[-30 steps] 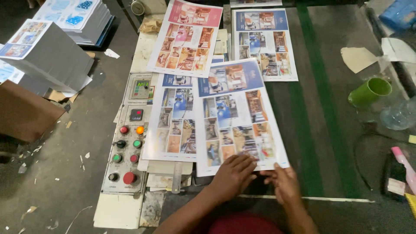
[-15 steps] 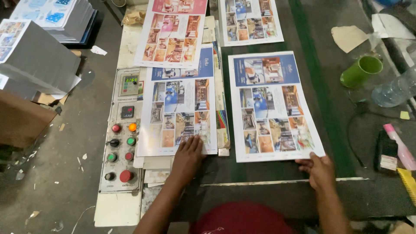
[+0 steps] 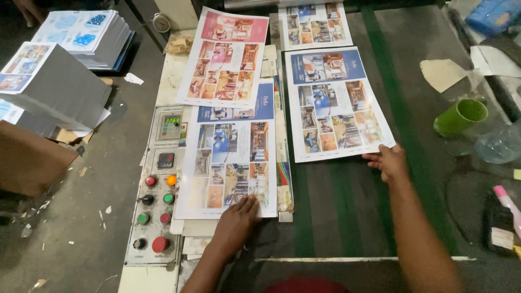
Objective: The person sorts through a stack of printed papers on a workbench, flipping through them and separating them into piles. The person handles the papers by hand, moving them from one side of the table to the other.
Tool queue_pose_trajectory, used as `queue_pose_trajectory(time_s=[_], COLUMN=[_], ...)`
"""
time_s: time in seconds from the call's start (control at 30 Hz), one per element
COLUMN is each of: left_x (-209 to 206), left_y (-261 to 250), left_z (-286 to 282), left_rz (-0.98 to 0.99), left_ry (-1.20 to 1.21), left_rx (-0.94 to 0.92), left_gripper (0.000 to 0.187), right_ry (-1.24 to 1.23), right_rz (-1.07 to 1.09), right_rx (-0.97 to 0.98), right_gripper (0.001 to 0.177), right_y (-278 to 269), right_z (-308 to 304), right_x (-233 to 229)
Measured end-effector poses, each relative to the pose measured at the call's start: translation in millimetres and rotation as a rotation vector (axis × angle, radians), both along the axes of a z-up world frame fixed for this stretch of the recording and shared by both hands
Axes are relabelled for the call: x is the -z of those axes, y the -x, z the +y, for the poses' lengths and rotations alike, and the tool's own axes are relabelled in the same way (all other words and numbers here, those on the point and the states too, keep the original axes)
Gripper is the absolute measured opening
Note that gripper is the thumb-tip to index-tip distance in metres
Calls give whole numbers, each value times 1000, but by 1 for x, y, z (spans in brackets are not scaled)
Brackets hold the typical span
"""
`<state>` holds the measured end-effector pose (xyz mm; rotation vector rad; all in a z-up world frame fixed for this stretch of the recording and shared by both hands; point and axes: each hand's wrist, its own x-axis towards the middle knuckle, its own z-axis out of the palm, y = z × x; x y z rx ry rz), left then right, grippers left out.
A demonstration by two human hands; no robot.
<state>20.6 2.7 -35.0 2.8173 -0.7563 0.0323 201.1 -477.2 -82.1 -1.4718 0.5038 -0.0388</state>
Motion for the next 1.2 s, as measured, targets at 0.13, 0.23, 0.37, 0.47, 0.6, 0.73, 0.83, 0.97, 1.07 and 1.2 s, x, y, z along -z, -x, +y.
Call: queue_pose_trajectory(time_s=[0.13, 0.23, 0.37, 0.47, 0.6, 0.73, 0.83, 0.97, 1.07, 1.2], left_x=[-17, -37, -46, -60, -71, -54, -80, -104, -91, -68], left_y=[0, -2, -11, -16, -25, -31, -27, -20, -19, -14], left_z=[3, 0, 1, 4, 20, 39, 15, -45, -88, -117], left_rz=[-29, -6, 43, 74, 324, 406, 18, -480, -515, -354], left_ry=[16, 71, 133, 195, 523, 816, 936, 754, 620, 544], left_rx=[36, 11, -44, -42, -149, -398, -511, -108, 148, 296], left_gripper=[45, 38, 14, 11, 20, 13, 8, 15, 24, 28], right_ry=[11, -31, -79, -167, -219, -173, -126, -239, -410, -533], right_rz=[45, 24, 27, 49, -5, 48, 92, 12, -67, -70], right_rx=[32, -8, -103, -167, -185, -109, -169, -484, -540, -184], right_gripper=[32, 30, 31, 37, 46, 56, 48, 46, 47, 36], right_y=[8, -23, -101, -142, -121, -17, 56, 131, 162, 164], right_z=[21, 16, 3, 0, 2, 67, 113, 164, 176, 160], right_x=[-1, 22, 39, 27, 27, -11, -33, -53, -16, 6])
